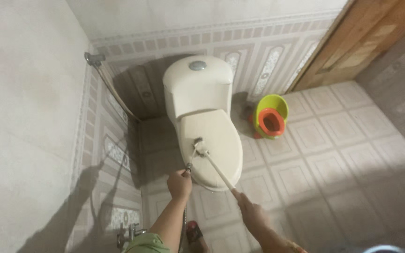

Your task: The person scrubs the inside of a toilet bowl with a toilet brush and a handheld bidet sprayer, then rinses the brush and the toilet seat. Finally, they use a squeegee to wipe water from the tiled floor.

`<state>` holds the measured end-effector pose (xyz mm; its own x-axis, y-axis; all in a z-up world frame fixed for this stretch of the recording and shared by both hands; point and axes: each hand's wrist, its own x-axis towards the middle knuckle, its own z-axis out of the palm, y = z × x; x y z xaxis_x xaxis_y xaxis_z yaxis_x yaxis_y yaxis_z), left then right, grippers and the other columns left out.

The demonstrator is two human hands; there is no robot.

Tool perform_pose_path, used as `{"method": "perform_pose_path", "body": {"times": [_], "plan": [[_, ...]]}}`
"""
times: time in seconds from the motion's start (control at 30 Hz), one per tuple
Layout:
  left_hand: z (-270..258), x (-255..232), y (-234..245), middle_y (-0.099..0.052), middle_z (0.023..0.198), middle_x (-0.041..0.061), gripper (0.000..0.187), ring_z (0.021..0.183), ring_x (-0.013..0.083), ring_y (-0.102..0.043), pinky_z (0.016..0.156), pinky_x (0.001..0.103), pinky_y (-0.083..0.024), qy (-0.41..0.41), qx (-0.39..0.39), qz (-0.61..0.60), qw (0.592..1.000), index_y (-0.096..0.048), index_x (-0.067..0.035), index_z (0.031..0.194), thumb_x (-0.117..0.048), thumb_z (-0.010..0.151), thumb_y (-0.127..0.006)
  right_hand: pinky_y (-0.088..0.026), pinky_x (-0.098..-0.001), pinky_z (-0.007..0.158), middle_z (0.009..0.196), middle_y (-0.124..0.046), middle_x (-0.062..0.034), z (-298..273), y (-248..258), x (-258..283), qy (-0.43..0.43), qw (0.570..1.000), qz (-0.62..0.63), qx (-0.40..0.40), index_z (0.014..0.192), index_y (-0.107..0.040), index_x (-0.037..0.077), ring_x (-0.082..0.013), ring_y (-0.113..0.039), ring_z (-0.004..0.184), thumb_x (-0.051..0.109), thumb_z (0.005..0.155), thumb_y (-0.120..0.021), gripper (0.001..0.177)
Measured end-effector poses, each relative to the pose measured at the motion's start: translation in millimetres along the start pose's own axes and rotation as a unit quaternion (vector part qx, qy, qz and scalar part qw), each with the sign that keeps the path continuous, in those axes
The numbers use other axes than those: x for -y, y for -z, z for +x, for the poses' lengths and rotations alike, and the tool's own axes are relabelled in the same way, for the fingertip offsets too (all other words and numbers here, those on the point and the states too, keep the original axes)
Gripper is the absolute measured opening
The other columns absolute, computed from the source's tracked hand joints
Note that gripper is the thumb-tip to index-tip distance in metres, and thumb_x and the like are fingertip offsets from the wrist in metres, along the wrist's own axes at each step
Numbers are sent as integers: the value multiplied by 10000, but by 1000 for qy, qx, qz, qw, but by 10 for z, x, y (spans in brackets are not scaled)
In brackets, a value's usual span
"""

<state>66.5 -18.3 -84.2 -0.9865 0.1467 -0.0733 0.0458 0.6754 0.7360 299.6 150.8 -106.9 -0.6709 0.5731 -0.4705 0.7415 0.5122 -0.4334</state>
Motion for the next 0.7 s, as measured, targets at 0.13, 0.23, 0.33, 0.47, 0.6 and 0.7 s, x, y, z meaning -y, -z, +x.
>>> {"method": "perform_pose_path", "body": {"times": [0.13,0.23,0.33,0.47,0.6,0.7], "plan": [[257,-129,90,-766,805,159,252,769,317,-746,746,417,-553,40,25,-40,998,-801,-77,1004,-269,897,-677,-555,-577,770,1078,-728,-176,607,-16,295,33,996,16,-85,1490,-432,400,-456,-700,909,440,1018,-389,476],[449,-253,117,-770,773,136,255,732,290,-752,717,405,-555,78,41,-65,994,-797,-81,1012,-274,900,-673,-516,-592,837,1012,-764,-210,981,94,507,15,996,10,-82,1431,-502,297,-461,-692,951,470,1062,-388,423],[637,-388,167,-758,757,127,260,714,264,-739,704,383,-550,49,33,-67,996,-813,-67,1010,-258,896,-680,-518,-545,898,1096,-724,-210,1222,383,728,-10,999,-18,-37,1414,-517,322,-442,-666,1046,546,1035,-367,464],[838,-640,219,-758,722,68,306,642,201,-706,662,347,-549,45,63,-84,993,-764,-80,1157,-246,932,-641,-517,-533,913,1134,-720,-209,1258,766,971,-33,993,87,-66,1329,-617,299,-437,-661,1088,569,1004,-367,491],[938,-963,247,-737,695,71,328,616,152,-665,644,318,-520,19,48,-152,987,-776,-65,1167,-234,903,-679,-504,-531,933,1168,-719,-213,1221,1046,1089,-35,978,162,-126,1314,-653,229,-445,-655,1104,568,1016,-366,535],[958,-1207,281,-731,693,75,330,617,147,-652,633,315,-519,7,56,-215,975,-764,-47,1186,-205,911,-674,-528,-491,960,1170,-722,-243,1119,1149,1118,-31,956,225,-186,1349,-644,139,-406,-686,1144,585,996,-447,602]]}}
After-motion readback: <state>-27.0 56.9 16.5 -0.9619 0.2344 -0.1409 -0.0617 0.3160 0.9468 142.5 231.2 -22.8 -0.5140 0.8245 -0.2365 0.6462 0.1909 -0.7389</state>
